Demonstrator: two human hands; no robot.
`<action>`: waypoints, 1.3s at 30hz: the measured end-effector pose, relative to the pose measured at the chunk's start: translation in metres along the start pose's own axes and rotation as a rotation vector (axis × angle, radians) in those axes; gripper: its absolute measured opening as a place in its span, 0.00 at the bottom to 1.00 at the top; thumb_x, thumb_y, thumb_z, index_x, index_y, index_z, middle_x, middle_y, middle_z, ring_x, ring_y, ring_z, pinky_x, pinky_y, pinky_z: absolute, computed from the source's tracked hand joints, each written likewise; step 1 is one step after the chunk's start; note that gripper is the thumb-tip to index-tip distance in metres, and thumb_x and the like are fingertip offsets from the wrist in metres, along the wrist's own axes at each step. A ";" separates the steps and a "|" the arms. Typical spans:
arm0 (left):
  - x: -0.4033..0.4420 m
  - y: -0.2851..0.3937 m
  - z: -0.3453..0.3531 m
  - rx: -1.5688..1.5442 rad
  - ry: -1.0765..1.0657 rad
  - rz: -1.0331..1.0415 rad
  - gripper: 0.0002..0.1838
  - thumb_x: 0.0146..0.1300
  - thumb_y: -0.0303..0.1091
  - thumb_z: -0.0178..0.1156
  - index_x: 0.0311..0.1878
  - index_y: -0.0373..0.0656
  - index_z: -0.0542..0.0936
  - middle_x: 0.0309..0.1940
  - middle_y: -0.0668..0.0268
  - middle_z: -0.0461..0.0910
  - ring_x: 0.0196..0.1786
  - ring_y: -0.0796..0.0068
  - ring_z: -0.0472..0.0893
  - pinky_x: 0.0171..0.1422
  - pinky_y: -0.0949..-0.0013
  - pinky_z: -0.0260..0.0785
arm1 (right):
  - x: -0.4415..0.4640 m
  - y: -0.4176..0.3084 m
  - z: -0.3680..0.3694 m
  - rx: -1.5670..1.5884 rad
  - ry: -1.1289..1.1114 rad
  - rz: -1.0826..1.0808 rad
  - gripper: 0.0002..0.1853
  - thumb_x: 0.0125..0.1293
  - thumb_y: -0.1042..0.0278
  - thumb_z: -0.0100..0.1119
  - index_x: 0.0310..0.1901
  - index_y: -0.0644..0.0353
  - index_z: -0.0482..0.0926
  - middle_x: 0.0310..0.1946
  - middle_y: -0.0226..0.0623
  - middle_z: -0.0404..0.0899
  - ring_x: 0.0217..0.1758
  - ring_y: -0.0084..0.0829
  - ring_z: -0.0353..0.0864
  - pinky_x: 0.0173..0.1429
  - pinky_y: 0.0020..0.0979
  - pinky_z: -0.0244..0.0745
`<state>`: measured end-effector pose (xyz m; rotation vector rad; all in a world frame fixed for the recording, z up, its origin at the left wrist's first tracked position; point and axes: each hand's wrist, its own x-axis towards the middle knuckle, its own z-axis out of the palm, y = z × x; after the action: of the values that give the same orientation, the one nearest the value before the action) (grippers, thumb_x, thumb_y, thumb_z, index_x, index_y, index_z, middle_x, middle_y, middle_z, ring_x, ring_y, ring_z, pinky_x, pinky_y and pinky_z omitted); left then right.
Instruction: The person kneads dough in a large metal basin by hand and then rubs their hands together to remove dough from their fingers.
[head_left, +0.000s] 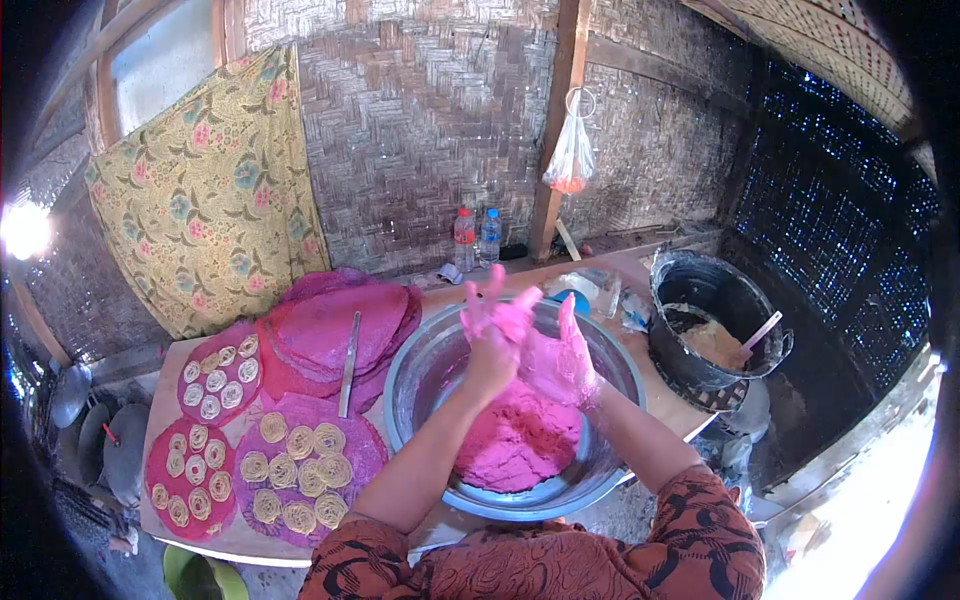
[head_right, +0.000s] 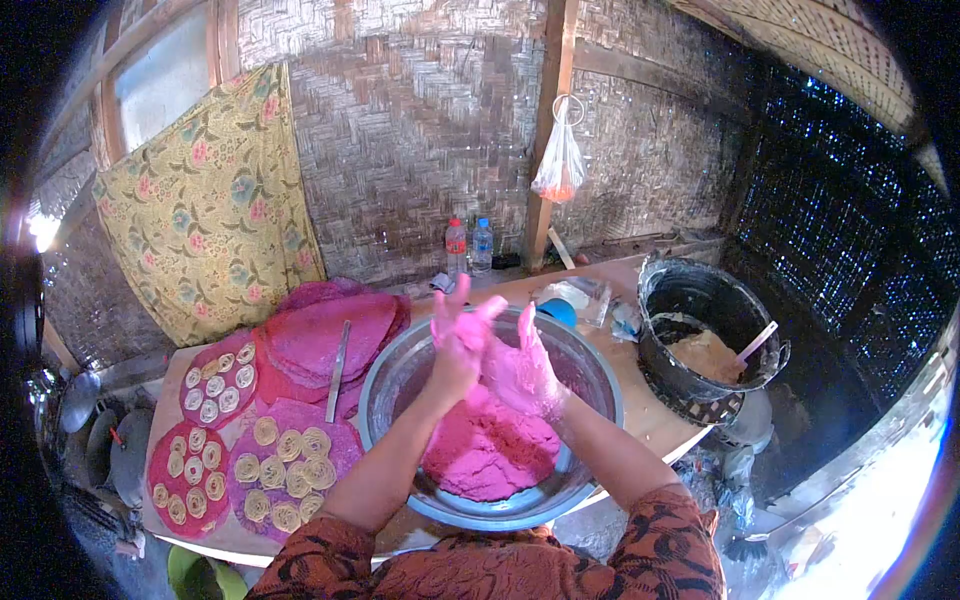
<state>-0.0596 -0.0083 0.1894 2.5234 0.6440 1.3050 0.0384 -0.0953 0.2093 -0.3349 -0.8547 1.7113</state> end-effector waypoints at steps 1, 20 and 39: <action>-0.002 -0.003 0.000 -0.073 0.080 -0.028 0.21 0.60 0.41 0.56 0.58 0.59 0.74 0.72 0.62 0.42 0.72 0.42 0.36 0.67 0.34 0.31 | -0.001 0.002 -0.001 0.004 0.004 -0.001 0.55 0.50 0.18 0.30 0.69 0.57 0.47 0.69 0.41 0.51 0.71 0.38 0.51 0.72 0.42 0.43; -0.017 0.032 0.013 -1.025 -0.060 -0.366 0.24 0.70 0.31 0.43 0.67 0.41 0.56 0.68 0.63 0.54 0.67 0.75 0.56 0.70 0.70 0.44 | 0.004 0.016 -0.038 -1.257 0.517 -0.334 0.25 0.71 0.54 0.38 0.63 0.61 0.58 0.62 0.45 0.61 0.67 0.36 0.58 0.67 0.34 0.55; -0.009 0.032 -0.011 0.062 0.183 0.020 0.18 0.49 0.41 0.62 0.47 0.66 0.81 0.71 0.68 0.49 0.70 0.43 0.47 0.68 0.34 0.33 | -0.010 0.011 -0.011 -0.693 0.391 -0.211 0.14 0.59 0.69 0.60 0.45 0.65 0.77 0.41 0.32 0.78 0.44 0.21 0.73 0.49 0.25 0.68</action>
<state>-0.0646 -0.0412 0.2020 2.4837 0.7088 1.5591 0.0403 -0.1013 0.1917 -0.9726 -1.1190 1.0589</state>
